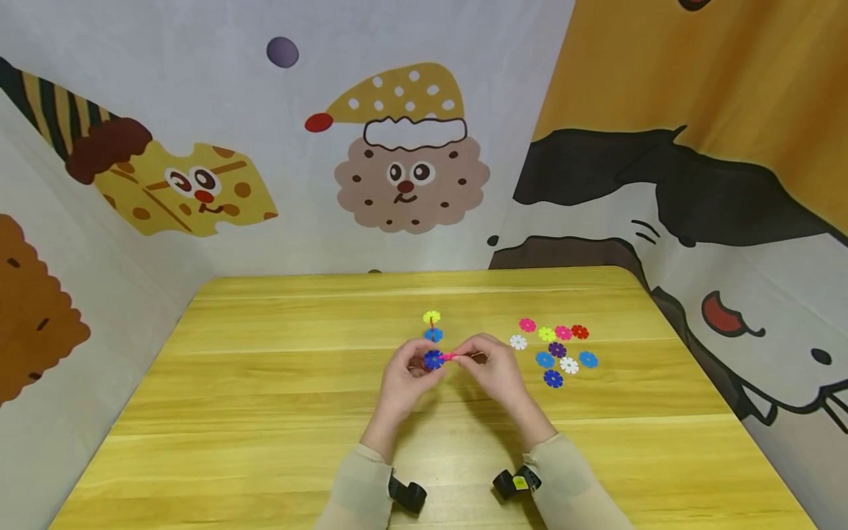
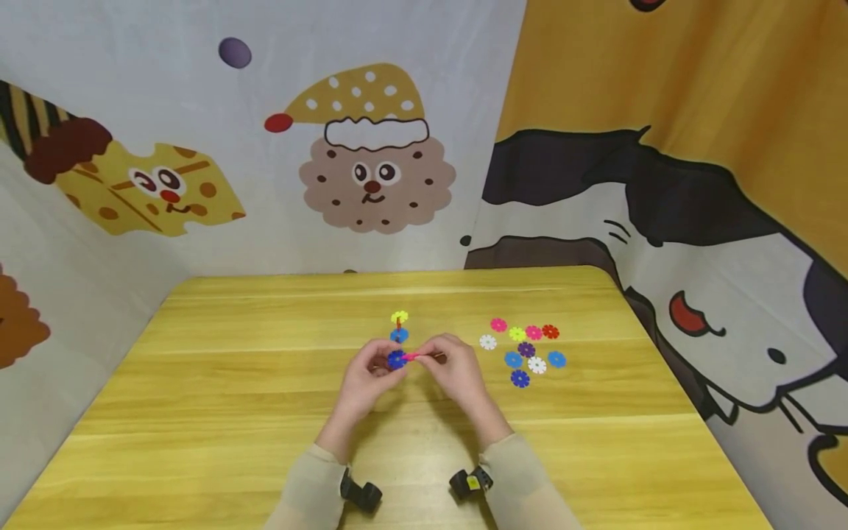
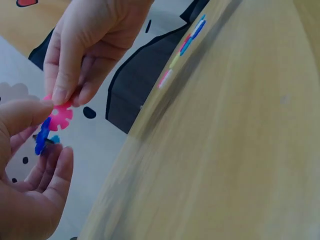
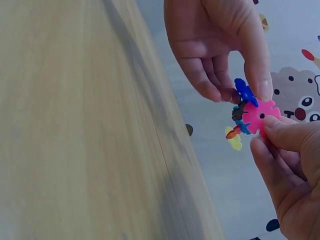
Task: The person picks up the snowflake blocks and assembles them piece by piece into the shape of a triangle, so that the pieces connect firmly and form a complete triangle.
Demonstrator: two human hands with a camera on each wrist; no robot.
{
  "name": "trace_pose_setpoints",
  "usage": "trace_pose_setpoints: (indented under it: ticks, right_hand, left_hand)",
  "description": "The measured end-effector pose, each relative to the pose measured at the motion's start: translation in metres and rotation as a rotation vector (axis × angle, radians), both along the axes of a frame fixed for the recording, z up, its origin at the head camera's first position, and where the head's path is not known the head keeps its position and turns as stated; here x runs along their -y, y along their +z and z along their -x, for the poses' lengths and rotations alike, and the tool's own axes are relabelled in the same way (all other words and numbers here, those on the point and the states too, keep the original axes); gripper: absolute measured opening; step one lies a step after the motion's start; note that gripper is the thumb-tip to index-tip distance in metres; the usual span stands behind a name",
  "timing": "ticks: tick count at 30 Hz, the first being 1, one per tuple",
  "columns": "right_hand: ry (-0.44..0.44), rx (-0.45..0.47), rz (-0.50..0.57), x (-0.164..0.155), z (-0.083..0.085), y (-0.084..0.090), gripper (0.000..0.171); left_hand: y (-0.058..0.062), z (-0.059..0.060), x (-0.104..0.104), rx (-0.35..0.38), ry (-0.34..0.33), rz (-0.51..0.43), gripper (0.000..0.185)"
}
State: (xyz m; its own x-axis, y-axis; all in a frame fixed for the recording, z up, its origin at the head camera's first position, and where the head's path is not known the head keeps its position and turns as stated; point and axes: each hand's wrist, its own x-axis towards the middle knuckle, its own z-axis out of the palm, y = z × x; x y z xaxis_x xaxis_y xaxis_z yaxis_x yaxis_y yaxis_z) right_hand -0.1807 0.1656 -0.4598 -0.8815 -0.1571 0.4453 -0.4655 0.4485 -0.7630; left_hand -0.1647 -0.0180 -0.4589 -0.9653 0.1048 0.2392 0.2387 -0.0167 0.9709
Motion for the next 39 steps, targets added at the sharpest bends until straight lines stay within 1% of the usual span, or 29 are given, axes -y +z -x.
trace_pose_setpoints:
  ticks: [2,4,6,8,9,11,12,15,18,20,21,22,24,27,28,29,33,35,39]
  right_hand:
    - [0.009,-0.002,0.006,0.002,0.000,0.000,0.011]
    - [0.019,0.004,0.018,0.003,-0.001,0.000,0.011]
    - [0.028,0.014,0.028,0.005,-0.001,0.001,0.010]
    - [0.036,0.027,0.036,0.006,-0.002,0.001,0.010]
    - [0.038,0.035,0.037,0.006,-0.002,0.001,0.011]
    - [0.043,0.057,0.043,0.007,-0.002,0.001,0.011]
    - [0.047,0.068,0.046,0.007,-0.002,0.001,0.011]
    - [0.060,0.095,0.049,0.006,-0.003,0.001,0.012]
    - [0.069,0.101,0.051,0.004,-0.003,0.002,0.011]
    - [0.065,0.095,0.053,0.000,-0.003,0.001,0.010]
    - [0.053,0.099,0.048,-0.002,-0.006,0.006,0.010]
    - [0.044,0.102,0.046,-0.004,-0.008,0.009,0.009]
    - [0.024,0.114,0.046,-0.013,-0.008,0.008,0.008]
    - [-0.031,0.161,0.021,-0.030,-0.009,0.008,0.006]
    - [-0.043,0.169,0.019,-0.038,-0.007,0.003,0.006]
    - [-0.058,0.175,0.016,-0.046,-0.006,-0.001,0.006]
    - [-0.119,0.189,0.003,-0.077,-0.007,-0.003,0.006]
    - [-0.150,0.209,0.001,-0.093,-0.008,-0.004,0.009]
    - [-0.208,0.282,-0.024,-0.126,-0.012,-0.004,0.020]
  left_hand:
    - [0.010,-0.006,-0.002,-0.006,0.022,0.010,0.029]
    - [0.018,-0.011,-0.004,-0.027,0.056,0.011,0.023]
    - [0.021,-0.013,-0.005,-0.041,0.092,0.008,0.018]
    - [0.021,-0.014,-0.006,-0.041,0.118,-0.005,0.016]
    - [0.020,-0.013,-0.007,-0.046,0.127,-0.014,0.016]
    - [0.018,-0.012,-0.007,-0.038,0.139,-0.028,0.015]
    - [0.015,-0.011,-0.007,-0.027,0.141,-0.042,0.015]
    - [0.000,-0.003,-0.008,-0.011,0.153,-0.076,0.015]
    - [-0.012,0.003,-0.007,0.008,0.165,-0.098,0.014]
    - [-0.015,0.005,-0.006,0.010,0.169,-0.105,0.014]
    - [-0.011,0.003,-0.005,0.013,0.169,-0.101,0.013]
    - [-0.010,0.003,-0.005,0.012,0.166,-0.105,0.013]
    - [-0.010,0.003,-0.004,0.021,0.167,-0.100,0.012]
    - [-0.008,0.002,-0.004,0.040,0.168,-0.092,0.011]
    - [-0.011,0.004,-0.004,0.043,0.169,-0.093,0.011]
    - [-0.009,0.003,-0.004,0.046,0.172,-0.086,0.011]
    - [-0.005,0.002,-0.004,0.037,0.176,-0.075,0.011]
    - [-0.006,0.003,-0.004,0.034,0.177,-0.077,0.011]
    - [-0.011,0.005,-0.003,0.044,0.174,-0.091,0.011]
